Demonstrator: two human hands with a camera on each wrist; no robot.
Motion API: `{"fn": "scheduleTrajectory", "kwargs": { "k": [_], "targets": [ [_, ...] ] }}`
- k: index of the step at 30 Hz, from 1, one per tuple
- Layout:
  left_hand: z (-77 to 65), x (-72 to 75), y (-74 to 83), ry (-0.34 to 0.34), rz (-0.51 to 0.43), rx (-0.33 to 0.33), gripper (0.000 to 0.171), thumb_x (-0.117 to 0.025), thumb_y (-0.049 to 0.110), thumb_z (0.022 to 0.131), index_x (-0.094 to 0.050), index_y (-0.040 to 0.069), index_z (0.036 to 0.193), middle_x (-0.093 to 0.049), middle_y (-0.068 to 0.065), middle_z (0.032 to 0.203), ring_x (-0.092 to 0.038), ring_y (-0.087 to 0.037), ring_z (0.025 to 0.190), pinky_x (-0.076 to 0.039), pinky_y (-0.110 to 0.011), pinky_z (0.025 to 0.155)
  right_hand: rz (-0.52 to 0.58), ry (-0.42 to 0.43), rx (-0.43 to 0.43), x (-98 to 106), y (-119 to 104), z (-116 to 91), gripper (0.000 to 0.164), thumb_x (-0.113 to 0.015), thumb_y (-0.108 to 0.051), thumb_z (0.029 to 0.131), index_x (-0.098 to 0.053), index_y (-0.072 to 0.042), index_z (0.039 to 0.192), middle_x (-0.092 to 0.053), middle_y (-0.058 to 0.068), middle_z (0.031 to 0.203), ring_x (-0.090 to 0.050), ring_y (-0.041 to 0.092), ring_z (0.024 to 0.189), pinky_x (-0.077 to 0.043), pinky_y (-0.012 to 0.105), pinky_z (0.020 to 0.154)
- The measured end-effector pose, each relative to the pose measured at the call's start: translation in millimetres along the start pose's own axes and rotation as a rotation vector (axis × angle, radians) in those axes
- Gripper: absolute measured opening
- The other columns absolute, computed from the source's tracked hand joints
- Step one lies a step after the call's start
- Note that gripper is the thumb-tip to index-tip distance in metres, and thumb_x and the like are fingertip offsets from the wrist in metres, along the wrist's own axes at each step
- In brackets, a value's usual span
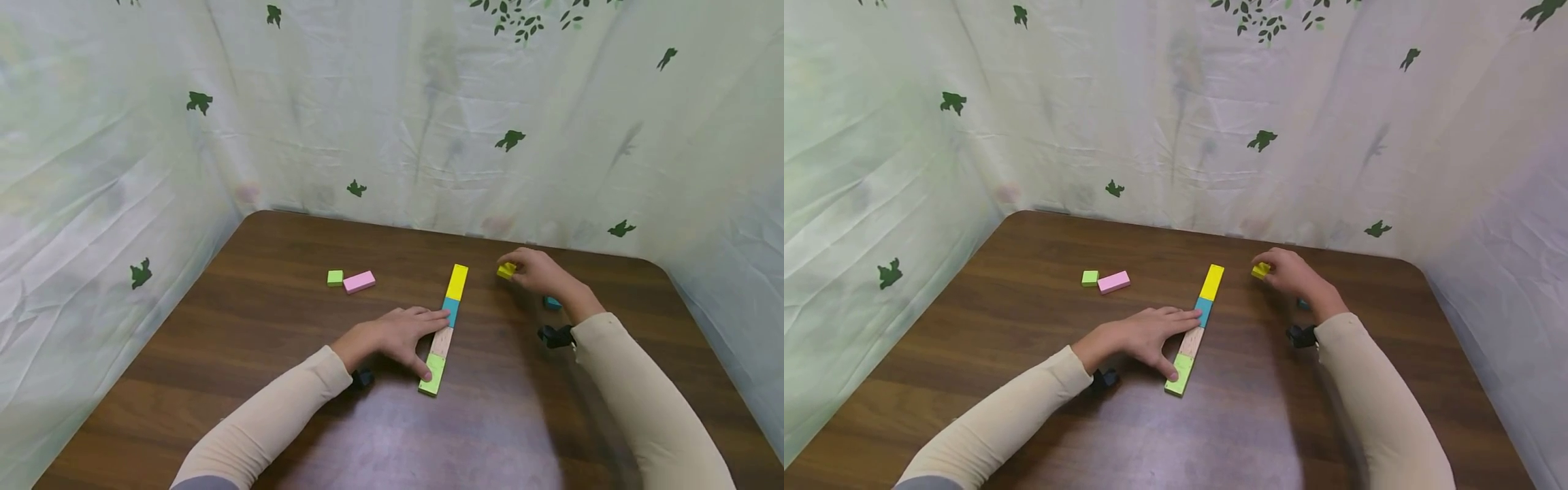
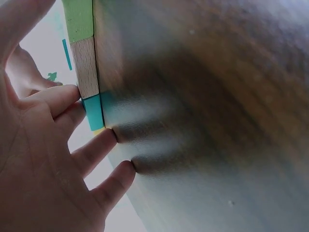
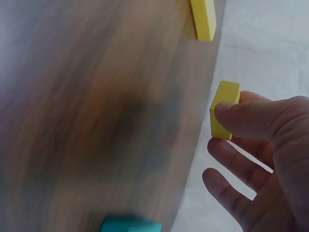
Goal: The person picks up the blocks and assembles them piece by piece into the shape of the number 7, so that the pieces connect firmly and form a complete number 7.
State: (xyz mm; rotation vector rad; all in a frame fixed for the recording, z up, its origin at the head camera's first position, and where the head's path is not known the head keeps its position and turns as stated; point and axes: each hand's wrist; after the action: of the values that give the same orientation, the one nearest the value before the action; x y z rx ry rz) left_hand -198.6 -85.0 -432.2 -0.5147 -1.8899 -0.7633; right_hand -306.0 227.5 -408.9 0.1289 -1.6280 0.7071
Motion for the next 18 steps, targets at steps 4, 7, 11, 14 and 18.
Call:
{"fn": "scheduleTrajectory", "kwargs": {
  "k": [4, 7, 11, 14, 18],
  "targets": [
    [1.1, 1.9, 1.9, -0.004, -0.006, -0.005, 0.101, -0.073, 0.061, 0.079, -0.024, 0.024, 0.159, -0.014, 0.011, 0.168, -0.023, -0.023, 0.153, -0.030, -0.051, 0.118, 0.008, -0.009, 0.013, -1.7, -5.3, 17.4, 0.038, -0.059, 0.000, 0.092, -0.063, -0.003, 0.130, -0.062, 0.021, 0.130, -0.061, 0.040, 0.111, -0.051, 0.055, 0.092],
    [1.6, 3.0, 3.2, -0.008, -0.013, -0.008, 0.101, -0.073, 0.061, 0.079, -0.024, 0.024, 0.159, -0.014, 0.010, 0.168, -0.023, -0.023, 0.152, -0.030, -0.051, 0.118, 0.017, -0.012, 0.026, -1.7, -10.0, 25.6, 0.038, -0.059, 0.001, 0.091, -0.064, -0.002, 0.129, -0.065, 0.021, 0.127, -0.062, 0.039, 0.109, -0.052, 0.055, 0.091],
    [2.4, 3.3, 3.1, -0.011, -0.016, -0.003, 0.101, -0.074, 0.060, 0.079, -0.023, 0.025, 0.159, -0.014, 0.011, 0.168, -0.023, -0.023, 0.153, -0.029, -0.051, 0.119, 0.040, -0.015, -0.002, -1.5, -15.1, 32.6, 0.038, -0.059, 0.001, 0.090, -0.065, -0.003, 0.128, -0.066, 0.020, 0.126, -0.061, 0.038, 0.109, -0.052, 0.054, 0.092],
    [2.2, 3.1, 2.5, -0.012, -0.010, 0.004, 0.102, -0.073, 0.061, 0.079, -0.022, 0.025, 0.160, -0.013, 0.011, 0.168, -0.023, -0.023, 0.153, -0.028, -0.051, 0.119, 0.053, -0.015, -0.030, -2.2, -15.9, 36.5, 0.039, -0.058, 0.001, 0.091, -0.064, -0.004, 0.128, -0.065, 0.020, 0.126, -0.061, 0.038, 0.108, -0.052, 0.054, 0.092],
    [0.4, 3.5, 2.0, -0.011, -0.010, 0.009, 0.103, -0.073, 0.062, 0.079, -0.021, 0.025, 0.160, -0.013, 0.011, 0.168, -0.022, -0.024, 0.153, -0.028, -0.052, 0.119, 0.080, -0.004, -0.039, -6.5, -14.1, 42.5, 0.038, -0.058, 0.001, 0.091, -0.064, -0.004, 0.128, -0.065, 0.022, 0.124, -0.059, 0.036, 0.103, -0.052, 0.051, 0.090]
  ]
}}
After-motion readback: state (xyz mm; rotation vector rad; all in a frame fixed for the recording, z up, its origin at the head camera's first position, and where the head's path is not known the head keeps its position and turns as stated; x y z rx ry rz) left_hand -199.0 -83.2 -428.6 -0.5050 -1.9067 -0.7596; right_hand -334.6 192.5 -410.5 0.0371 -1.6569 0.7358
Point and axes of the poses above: each hand's wrist, its own z-axis towards the middle knuckle, its own x-axis out of the back of the hand, y = z × x
